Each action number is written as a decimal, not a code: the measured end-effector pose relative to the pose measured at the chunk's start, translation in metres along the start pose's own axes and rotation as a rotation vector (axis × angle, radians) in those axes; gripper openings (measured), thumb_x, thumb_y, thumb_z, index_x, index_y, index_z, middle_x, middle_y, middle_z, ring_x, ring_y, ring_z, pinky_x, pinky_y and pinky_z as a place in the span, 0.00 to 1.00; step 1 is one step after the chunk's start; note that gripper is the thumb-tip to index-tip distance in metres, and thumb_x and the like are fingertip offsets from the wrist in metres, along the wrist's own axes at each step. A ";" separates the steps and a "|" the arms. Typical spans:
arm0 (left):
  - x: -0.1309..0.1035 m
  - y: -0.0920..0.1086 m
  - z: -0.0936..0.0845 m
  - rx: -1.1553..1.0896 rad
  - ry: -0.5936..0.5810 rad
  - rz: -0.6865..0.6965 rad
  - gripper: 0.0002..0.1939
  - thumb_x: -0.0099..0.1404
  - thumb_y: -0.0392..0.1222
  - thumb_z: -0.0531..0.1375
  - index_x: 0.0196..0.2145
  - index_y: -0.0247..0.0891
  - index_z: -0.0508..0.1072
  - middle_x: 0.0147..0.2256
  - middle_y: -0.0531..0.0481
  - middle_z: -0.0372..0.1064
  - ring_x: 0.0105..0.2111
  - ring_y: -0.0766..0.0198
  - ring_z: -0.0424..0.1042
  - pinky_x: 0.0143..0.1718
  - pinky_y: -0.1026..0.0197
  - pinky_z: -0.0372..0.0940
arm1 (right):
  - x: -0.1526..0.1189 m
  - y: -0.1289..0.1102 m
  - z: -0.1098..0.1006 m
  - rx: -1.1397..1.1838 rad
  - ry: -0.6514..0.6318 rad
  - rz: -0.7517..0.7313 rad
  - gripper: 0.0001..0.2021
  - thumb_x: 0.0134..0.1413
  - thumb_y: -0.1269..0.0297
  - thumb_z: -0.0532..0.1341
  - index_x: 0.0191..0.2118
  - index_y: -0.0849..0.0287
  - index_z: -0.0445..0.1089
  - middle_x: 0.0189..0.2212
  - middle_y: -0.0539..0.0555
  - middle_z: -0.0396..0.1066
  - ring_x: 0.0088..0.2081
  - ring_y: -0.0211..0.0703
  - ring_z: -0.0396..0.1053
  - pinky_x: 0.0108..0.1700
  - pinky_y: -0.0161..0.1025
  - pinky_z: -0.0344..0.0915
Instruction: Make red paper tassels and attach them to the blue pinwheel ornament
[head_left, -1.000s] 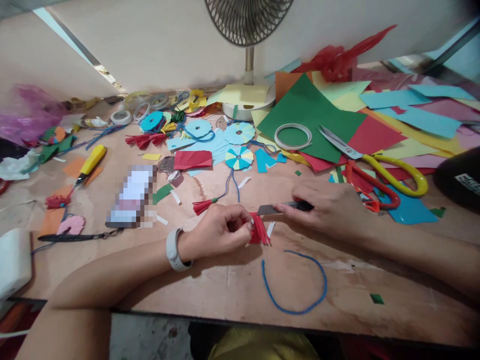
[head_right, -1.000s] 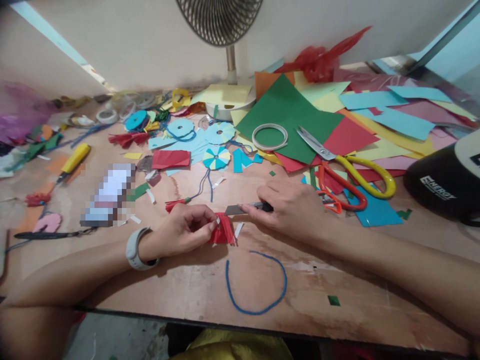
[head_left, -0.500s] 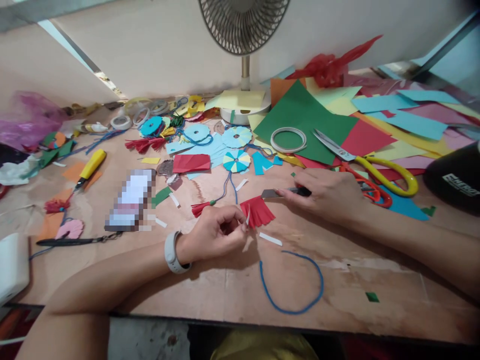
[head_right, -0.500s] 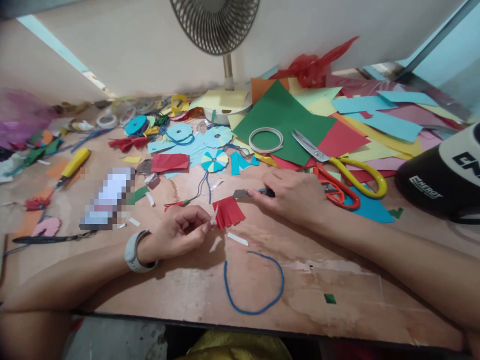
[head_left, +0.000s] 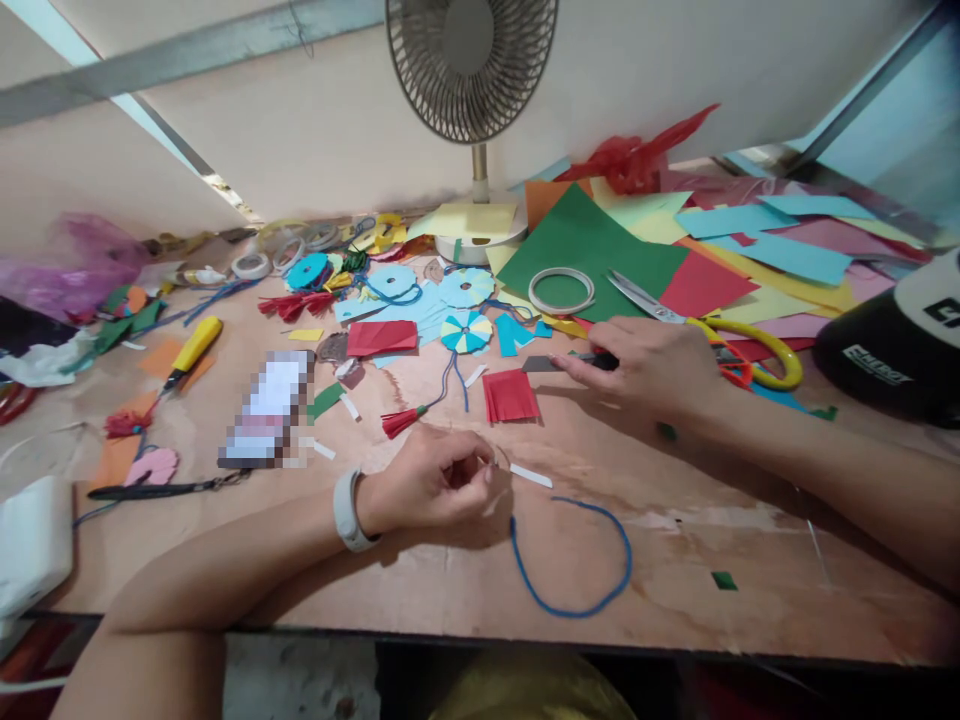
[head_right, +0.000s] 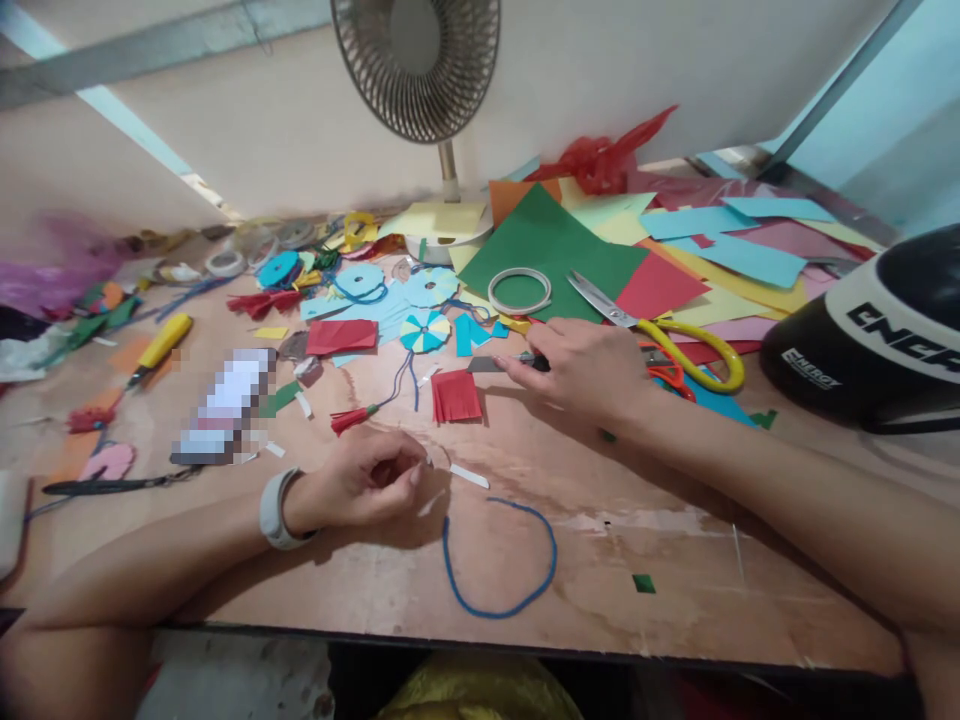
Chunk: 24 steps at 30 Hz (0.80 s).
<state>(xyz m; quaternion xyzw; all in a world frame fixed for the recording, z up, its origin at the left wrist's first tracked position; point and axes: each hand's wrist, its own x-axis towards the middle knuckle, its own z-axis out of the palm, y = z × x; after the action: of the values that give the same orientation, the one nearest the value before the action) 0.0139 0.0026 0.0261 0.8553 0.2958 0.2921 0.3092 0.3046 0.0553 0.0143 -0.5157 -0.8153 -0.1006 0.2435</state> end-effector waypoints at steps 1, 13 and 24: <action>0.000 -0.001 0.000 0.028 -0.012 0.003 0.05 0.61 0.33 0.58 0.32 0.35 0.75 0.21 0.53 0.72 0.19 0.74 0.65 0.23 0.72 0.59 | 0.001 0.001 -0.002 -0.021 0.012 0.007 0.25 0.63 0.42 0.56 0.26 0.57 0.69 0.24 0.56 0.71 0.27 0.43 0.65 0.28 0.41 0.44; 0.017 0.006 0.005 0.231 0.029 0.409 0.16 0.69 0.37 0.62 0.53 0.38 0.71 0.40 0.44 0.77 0.40 0.62 0.76 0.42 0.62 0.69 | 0.009 0.002 -0.021 -0.093 0.089 0.015 0.25 0.65 0.42 0.55 0.26 0.57 0.69 0.23 0.55 0.71 0.27 0.43 0.66 0.26 0.40 0.45; 0.034 -0.017 -0.011 -0.332 0.331 -0.081 0.25 0.68 0.45 0.64 0.61 0.45 0.65 0.67 0.41 0.58 0.68 0.52 0.58 0.67 0.46 0.59 | 0.009 -0.005 -0.035 -0.028 0.119 0.003 0.26 0.64 0.40 0.55 0.25 0.56 0.68 0.22 0.55 0.69 0.28 0.45 0.67 0.26 0.41 0.46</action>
<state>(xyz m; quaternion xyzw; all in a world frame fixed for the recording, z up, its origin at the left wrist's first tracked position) 0.0231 0.0411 0.0324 0.7206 0.3246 0.4602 0.4043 0.3072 0.0456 0.0490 -0.5135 -0.7970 -0.1420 0.2845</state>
